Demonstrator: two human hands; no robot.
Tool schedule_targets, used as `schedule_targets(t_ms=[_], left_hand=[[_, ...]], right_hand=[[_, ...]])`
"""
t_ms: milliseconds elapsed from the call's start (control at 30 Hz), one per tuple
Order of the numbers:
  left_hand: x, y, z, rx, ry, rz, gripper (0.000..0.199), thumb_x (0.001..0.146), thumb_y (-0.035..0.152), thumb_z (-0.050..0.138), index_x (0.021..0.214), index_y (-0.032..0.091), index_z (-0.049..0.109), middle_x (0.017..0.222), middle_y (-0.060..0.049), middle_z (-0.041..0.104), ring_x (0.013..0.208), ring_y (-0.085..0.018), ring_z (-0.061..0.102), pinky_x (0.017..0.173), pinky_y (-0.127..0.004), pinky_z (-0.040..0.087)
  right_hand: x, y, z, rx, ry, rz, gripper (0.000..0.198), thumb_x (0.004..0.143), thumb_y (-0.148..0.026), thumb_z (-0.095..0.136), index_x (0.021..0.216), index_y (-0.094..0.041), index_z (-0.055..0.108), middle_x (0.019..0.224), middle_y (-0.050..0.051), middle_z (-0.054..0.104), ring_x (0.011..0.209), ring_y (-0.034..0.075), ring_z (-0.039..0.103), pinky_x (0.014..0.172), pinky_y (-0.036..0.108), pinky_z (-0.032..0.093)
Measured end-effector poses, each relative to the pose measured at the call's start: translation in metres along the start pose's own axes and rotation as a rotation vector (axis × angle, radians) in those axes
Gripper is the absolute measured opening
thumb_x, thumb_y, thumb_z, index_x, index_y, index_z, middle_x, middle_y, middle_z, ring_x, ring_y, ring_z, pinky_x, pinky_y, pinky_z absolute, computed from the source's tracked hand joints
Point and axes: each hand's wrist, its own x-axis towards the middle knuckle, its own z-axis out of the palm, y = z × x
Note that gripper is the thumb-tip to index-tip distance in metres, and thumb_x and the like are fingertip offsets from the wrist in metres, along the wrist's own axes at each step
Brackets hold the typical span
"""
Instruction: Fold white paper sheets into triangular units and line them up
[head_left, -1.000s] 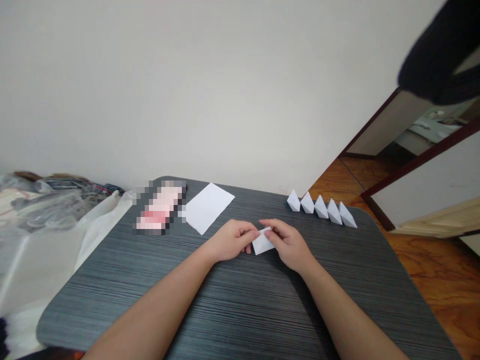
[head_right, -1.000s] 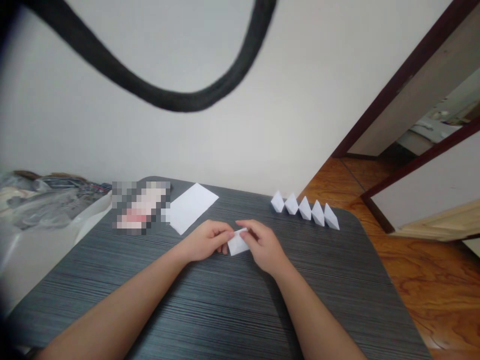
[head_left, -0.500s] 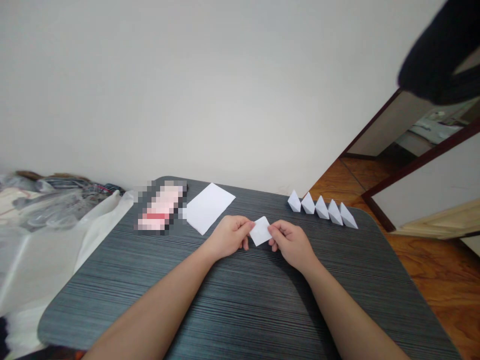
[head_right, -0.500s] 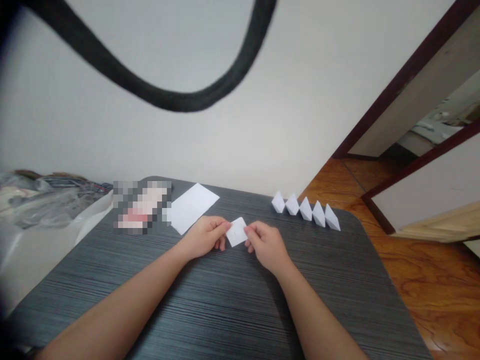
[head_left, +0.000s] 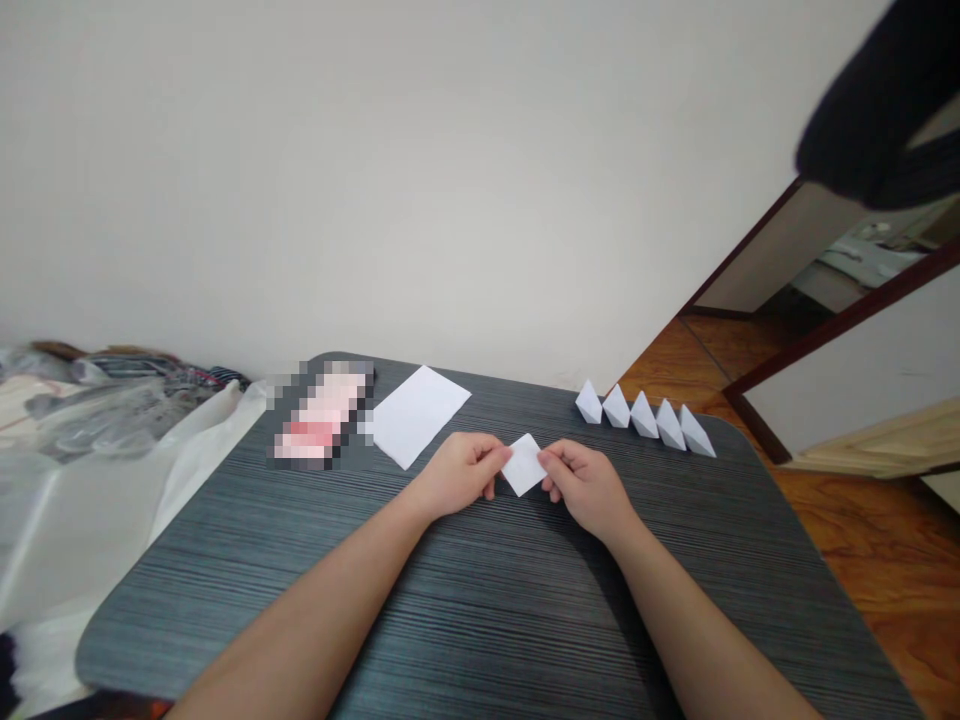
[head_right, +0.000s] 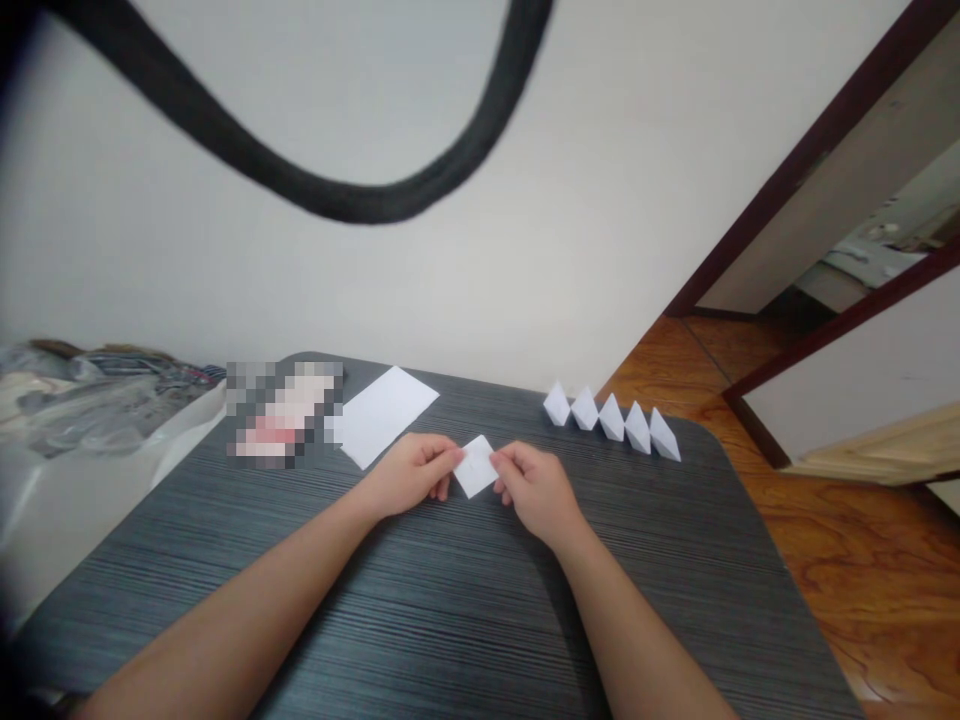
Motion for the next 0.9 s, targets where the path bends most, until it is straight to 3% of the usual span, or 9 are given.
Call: schedule_targets(t_ms=[133, 267, 400, 467, 633, 900], left_hand=[[-0.0009, 0.0021, 0.0003, -0.045, -0.07, 0.012, 0.034, 0.085, 0.043, 0.043, 0.079, 0.014, 0.06, 0.055, 0.001, 0.056, 0.047, -0.009, 0.05, 0.045, -0.019, 0.034], [-0.0016, 0.0017, -0.0001, -0.068, -0.08, 0.005, 0.034, 0.085, 0.041, 0.043, 0.072, 0.014, 0.057, 0.051, 0.002, 0.052, 0.045, -0.008, 0.047, 0.044, -0.018, 0.032], [0.001, -0.002, -0.0004, -0.141, -0.044, 0.005, 0.033, 0.086, 0.041, 0.042, 0.075, 0.014, 0.056, 0.049, 0.003, 0.05, 0.043, -0.008, 0.045, 0.043, -0.018, 0.032], [0.0022, -0.0034, -0.0009, -0.176, -0.032, 0.006, 0.033, 0.087, 0.042, 0.041, 0.075, 0.014, 0.056, 0.049, 0.003, 0.05, 0.042, -0.007, 0.043, 0.042, -0.018, 0.03], [0.002, -0.0037, -0.002, -0.182, -0.002, 0.011, 0.036, 0.087, 0.044, 0.042, 0.072, 0.014, 0.055, 0.046, 0.004, 0.048, 0.041, -0.006, 0.04, 0.042, -0.017, 0.028], [0.0026, -0.0053, 0.0014, -0.206, -0.019, 0.0, 0.03, 0.086, 0.041, 0.044, 0.076, 0.015, 0.054, 0.05, 0.003, 0.051, 0.043, -0.007, 0.045, 0.042, -0.017, 0.03]], right_hand=[[-0.0008, -0.0019, 0.0022, -0.009, -0.065, -0.025, 0.024, 0.087, -0.032, 0.048, 0.071, -0.018, 0.058, 0.055, -0.001, 0.06, 0.045, 0.01, 0.054, 0.047, 0.021, 0.041], [-0.0013, -0.0026, 0.0034, 0.009, -0.107, -0.056, 0.023, 0.088, -0.03, 0.046, 0.073, -0.017, 0.059, 0.058, -0.001, 0.06, 0.047, 0.01, 0.054, 0.049, 0.022, 0.042], [-0.0016, 0.0013, 0.0023, 0.022, -0.077, -0.206, 0.022, 0.091, -0.022, 0.04, 0.104, -0.02, 0.058, 0.063, -0.001, 0.059, 0.058, 0.012, 0.056, 0.06, 0.025, 0.045], [-0.0013, 0.0033, 0.0021, 0.024, -0.074, -0.287, 0.026, 0.092, -0.018, 0.038, 0.111, -0.021, 0.055, 0.068, 0.0, 0.058, 0.064, 0.013, 0.056, 0.064, 0.026, 0.045], [0.0007, 0.0025, 0.0023, -0.026, -0.126, -0.465, 0.026, 0.087, -0.015, 0.047, 0.106, -0.024, 0.062, 0.1, 0.006, 0.058, 0.086, 0.016, 0.057, 0.076, 0.03, 0.045], [0.0018, 0.0048, 0.0009, -0.114, -0.101, -0.518, 0.026, 0.084, -0.016, 0.053, 0.104, -0.026, 0.067, 0.097, 0.006, 0.059, 0.088, 0.017, 0.057, 0.075, 0.03, 0.046]])
